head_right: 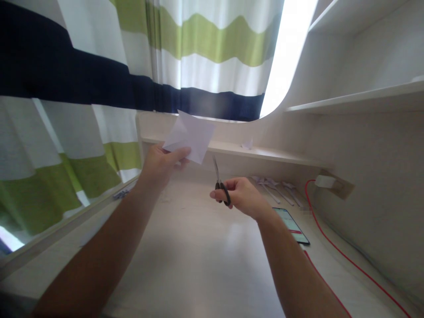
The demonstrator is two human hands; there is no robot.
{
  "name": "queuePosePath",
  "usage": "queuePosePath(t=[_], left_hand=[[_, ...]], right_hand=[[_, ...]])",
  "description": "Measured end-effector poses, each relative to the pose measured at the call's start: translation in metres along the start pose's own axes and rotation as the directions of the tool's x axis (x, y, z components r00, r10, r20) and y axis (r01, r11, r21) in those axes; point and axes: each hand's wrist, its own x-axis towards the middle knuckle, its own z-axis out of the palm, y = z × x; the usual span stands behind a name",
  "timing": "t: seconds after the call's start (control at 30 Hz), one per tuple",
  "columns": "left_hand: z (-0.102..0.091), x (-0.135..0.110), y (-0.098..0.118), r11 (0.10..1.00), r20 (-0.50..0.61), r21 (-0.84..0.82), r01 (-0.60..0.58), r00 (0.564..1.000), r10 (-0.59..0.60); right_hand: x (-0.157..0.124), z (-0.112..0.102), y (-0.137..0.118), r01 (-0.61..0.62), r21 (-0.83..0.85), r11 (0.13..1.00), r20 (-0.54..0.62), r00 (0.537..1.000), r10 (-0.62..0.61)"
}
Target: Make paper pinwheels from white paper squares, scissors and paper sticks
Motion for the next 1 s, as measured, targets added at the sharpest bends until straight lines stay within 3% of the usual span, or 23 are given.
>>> queuePosePath(t=[0.17,0.33,0.5,1.0], left_hand=[[-0.001,0.0,0.003,1.0,-0.008,-0.009,-0.005,1.0,0.005],[-0.001,-0.005,0.01,1.0,-0.043,0.001,-0.015,0.999,0.015],[0.004,-0.009,0.011,0.999,-0.019,-0.014,-0.031,0.999,0.031],[0.014,-0.017,0.01,0.998,0.07,0.044,-0.049,0.997,0.046]], right_hand=[[0.0,0.001,-0.001,0.017,0.015,1.0,-0.019,1.0,-0.017],[-0.002,0.007,-0.004,0.055,0.09,0.994,0.065,0.996,-0.061],[-0.001,0.014,-0.001,0.057,0.046,0.997,0.142,0.988,-0.063],[-0.006,0.016,-0.013,0.063,0.106,0.992,0.106,0.992,-0.075]])
